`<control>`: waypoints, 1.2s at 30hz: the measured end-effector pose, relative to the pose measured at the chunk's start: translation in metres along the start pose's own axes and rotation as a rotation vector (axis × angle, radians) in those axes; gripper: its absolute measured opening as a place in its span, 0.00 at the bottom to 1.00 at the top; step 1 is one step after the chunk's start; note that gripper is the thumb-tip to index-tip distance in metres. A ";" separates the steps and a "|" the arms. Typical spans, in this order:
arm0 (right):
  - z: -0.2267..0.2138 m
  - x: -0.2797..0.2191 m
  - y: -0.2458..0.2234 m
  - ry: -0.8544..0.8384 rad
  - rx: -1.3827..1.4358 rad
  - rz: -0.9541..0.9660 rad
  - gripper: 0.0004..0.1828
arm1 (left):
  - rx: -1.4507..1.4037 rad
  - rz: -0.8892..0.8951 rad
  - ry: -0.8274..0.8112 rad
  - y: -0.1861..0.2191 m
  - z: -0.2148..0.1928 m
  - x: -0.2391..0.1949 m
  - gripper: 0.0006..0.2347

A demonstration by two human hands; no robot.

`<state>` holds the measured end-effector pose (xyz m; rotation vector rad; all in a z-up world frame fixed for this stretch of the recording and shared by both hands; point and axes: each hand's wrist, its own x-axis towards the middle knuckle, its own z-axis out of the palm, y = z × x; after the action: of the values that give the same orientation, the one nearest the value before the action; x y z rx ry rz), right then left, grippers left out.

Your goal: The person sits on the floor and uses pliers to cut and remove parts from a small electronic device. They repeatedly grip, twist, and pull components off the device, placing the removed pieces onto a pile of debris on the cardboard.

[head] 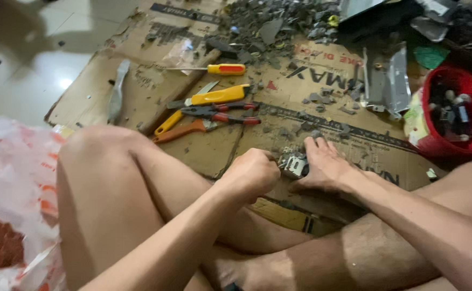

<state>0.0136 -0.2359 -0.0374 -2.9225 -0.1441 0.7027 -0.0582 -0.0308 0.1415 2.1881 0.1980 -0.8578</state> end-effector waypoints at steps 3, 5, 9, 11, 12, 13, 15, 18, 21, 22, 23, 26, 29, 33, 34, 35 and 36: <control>-0.012 -0.016 -0.012 -0.003 -0.005 -0.018 0.54 | -0.025 -0.013 0.011 -0.015 0.009 0.021 0.16; -0.022 -0.026 -0.022 0.001 0.028 -0.041 0.53 | 0.069 0.018 0.032 -0.015 0.015 0.030 0.16; 0.027 0.015 0.017 0.087 -0.136 -0.054 0.54 | 0.252 0.102 0.061 -0.009 0.019 0.029 0.13; 0.022 0.011 0.014 0.078 -0.138 -0.067 0.53 | 0.197 0.071 0.068 -0.011 0.028 0.040 0.14; 0.019 0.009 0.013 0.073 -0.135 -0.070 0.52 | 0.151 0.047 0.070 -0.011 0.031 0.046 0.14; 0.008 0.000 0.002 0.074 -0.137 -0.077 0.52 | 0.147 0.044 0.075 -0.020 0.034 0.053 0.14; -0.011 -0.019 -0.017 0.045 -0.074 -0.063 0.51 | -0.285 -0.099 0.054 -0.038 0.043 0.066 0.17; 0.011 -0.002 0.000 0.103 -0.158 -0.084 0.52 | -0.030 -0.021 0.061 -0.031 0.038 0.077 0.20; 0.006 -0.008 -0.003 0.084 -0.148 -0.092 0.50 | 0.016 0.050 0.094 -0.029 0.031 0.077 0.18; 0.018 0.007 0.010 0.083 -0.153 -0.098 0.50 | 0.010 0.048 0.098 -0.025 0.034 0.067 0.18; 0.030 0.021 0.023 0.075 -0.164 -0.101 0.50 | 0.105 0.107 0.135 -0.021 0.037 0.056 0.15; 0.027 0.020 0.022 0.053 -0.131 -0.114 0.50 | 0.229 0.181 0.207 -0.021 0.048 0.037 0.13; 0.016 0.010 0.009 0.040 -0.080 -0.097 0.49 | 0.255 0.201 0.290 -0.034 0.071 0.038 0.13; 0.021 0.016 0.010 0.054 -0.068 -0.083 0.47 | 0.030 0.085 0.283 -0.034 0.084 0.016 0.12; 0.027 0.023 0.015 0.057 -0.069 -0.081 0.47 | 0.030 0.088 0.283 -0.033 0.087 0.019 0.12; 0.032 0.030 0.020 0.080 -0.102 -0.068 0.49 | -0.086 0.051 0.250 -0.031 0.091 0.022 0.11; 0.038 0.036 0.025 0.102 -0.134 -0.054 0.51 | -0.202 0.013 0.214 -0.030 0.094 0.024 0.10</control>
<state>0.0300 -0.2524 -0.0907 -3.0610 -0.2691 0.5544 -0.1003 -0.0797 0.0628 2.0854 0.3588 -0.5684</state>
